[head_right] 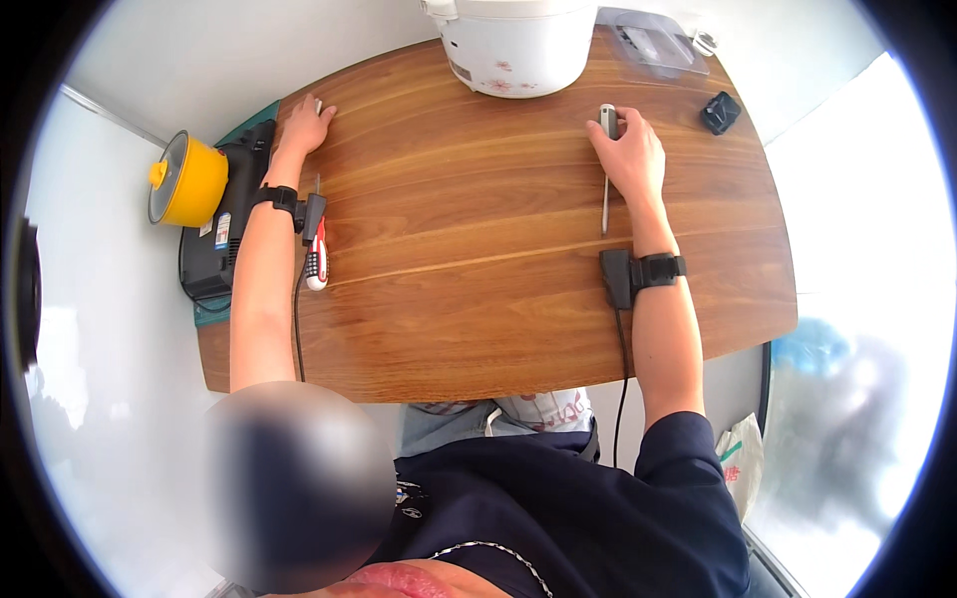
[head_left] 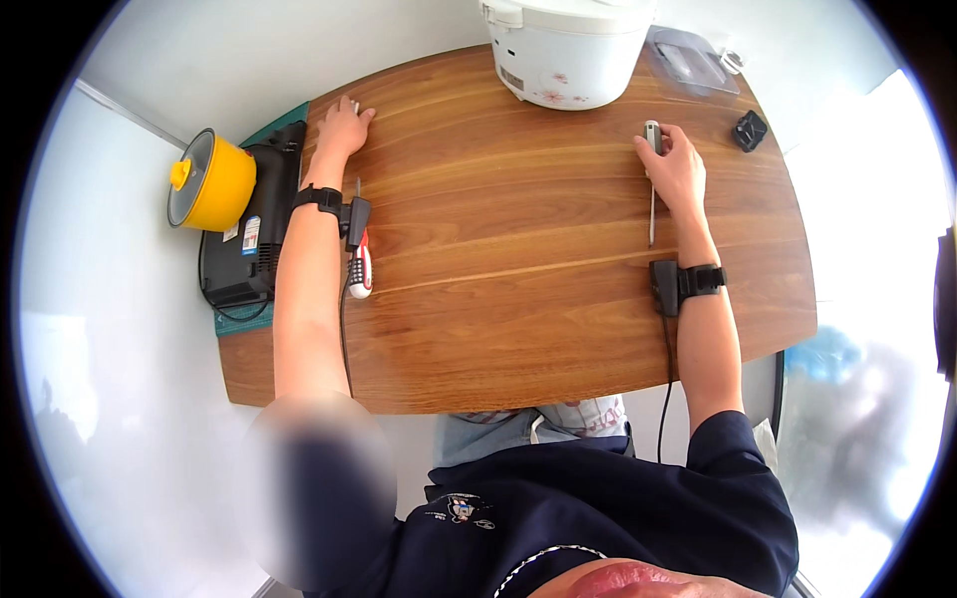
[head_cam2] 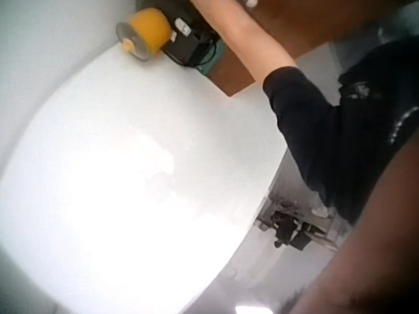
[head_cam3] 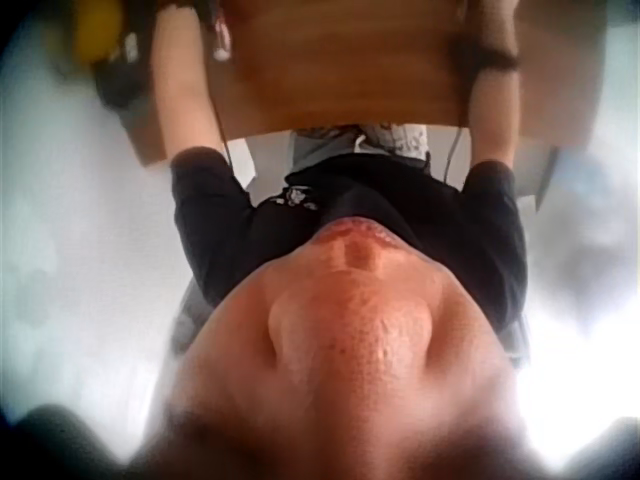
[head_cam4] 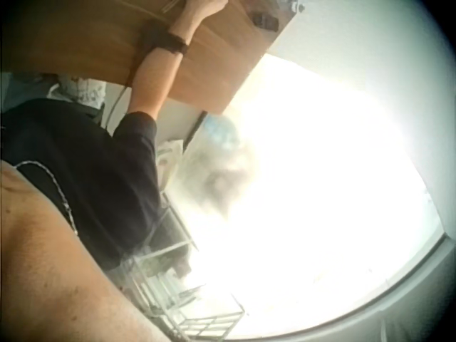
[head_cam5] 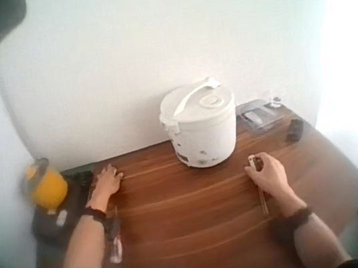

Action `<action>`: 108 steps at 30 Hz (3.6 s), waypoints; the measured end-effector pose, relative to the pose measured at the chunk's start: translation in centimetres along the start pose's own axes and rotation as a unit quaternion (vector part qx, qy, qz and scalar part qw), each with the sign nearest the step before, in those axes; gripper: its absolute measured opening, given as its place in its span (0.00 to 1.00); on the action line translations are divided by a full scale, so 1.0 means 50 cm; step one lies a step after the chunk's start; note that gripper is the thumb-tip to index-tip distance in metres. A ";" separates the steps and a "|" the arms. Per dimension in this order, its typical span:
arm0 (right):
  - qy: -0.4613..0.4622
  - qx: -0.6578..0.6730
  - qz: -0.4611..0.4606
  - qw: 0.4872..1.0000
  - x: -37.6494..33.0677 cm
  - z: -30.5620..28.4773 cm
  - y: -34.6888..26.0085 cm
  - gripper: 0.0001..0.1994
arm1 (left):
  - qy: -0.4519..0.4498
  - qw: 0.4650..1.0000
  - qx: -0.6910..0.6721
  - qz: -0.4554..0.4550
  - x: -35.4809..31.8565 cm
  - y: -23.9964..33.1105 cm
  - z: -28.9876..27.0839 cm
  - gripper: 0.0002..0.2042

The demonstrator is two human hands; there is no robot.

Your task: The person assembles a white rice cooker by first using a screwdriver to attach a small plastic component to the underside of the lid. They then place the lid onto the cooker body, open it to inspect the interior, and close it again. Finally, they attach a small plastic piece to the side of the cooker and secure it with the screwdriver.

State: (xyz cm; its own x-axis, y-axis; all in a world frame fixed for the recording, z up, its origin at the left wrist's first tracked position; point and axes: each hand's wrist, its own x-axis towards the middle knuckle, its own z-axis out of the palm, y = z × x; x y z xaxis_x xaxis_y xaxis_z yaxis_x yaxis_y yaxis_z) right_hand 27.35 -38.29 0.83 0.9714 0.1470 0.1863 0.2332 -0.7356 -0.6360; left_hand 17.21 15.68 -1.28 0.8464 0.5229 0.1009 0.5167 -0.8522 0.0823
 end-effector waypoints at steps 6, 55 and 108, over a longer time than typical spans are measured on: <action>0.011 -0.041 -0.036 0.998 -0.001 0.006 0.014 0.25 | -0.008 0.999 -0.028 0.032 -0.032 0.043 -0.040 0.37; -0.214 0.401 -0.100 0.885 -0.069 -0.020 -0.097 0.19 | 0.085 0.834 -0.438 0.326 -0.372 0.524 -0.139 0.32; 0.004 0.604 -0.024 0.797 -0.066 -0.025 -0.132 0.25 | 0.162 0.865 -0.112 0.462 -0.062 0.428 -0.433 0.14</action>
State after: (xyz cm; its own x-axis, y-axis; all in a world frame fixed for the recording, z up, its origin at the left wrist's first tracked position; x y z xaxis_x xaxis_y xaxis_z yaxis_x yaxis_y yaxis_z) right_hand 22.56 -34.72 5.35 0.9611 0.1472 0.2339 0.1469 0.4445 -0.8836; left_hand 22.82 -3.80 21.64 0.7850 -0.3708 0.4963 -0.4298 -0.9029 0.0052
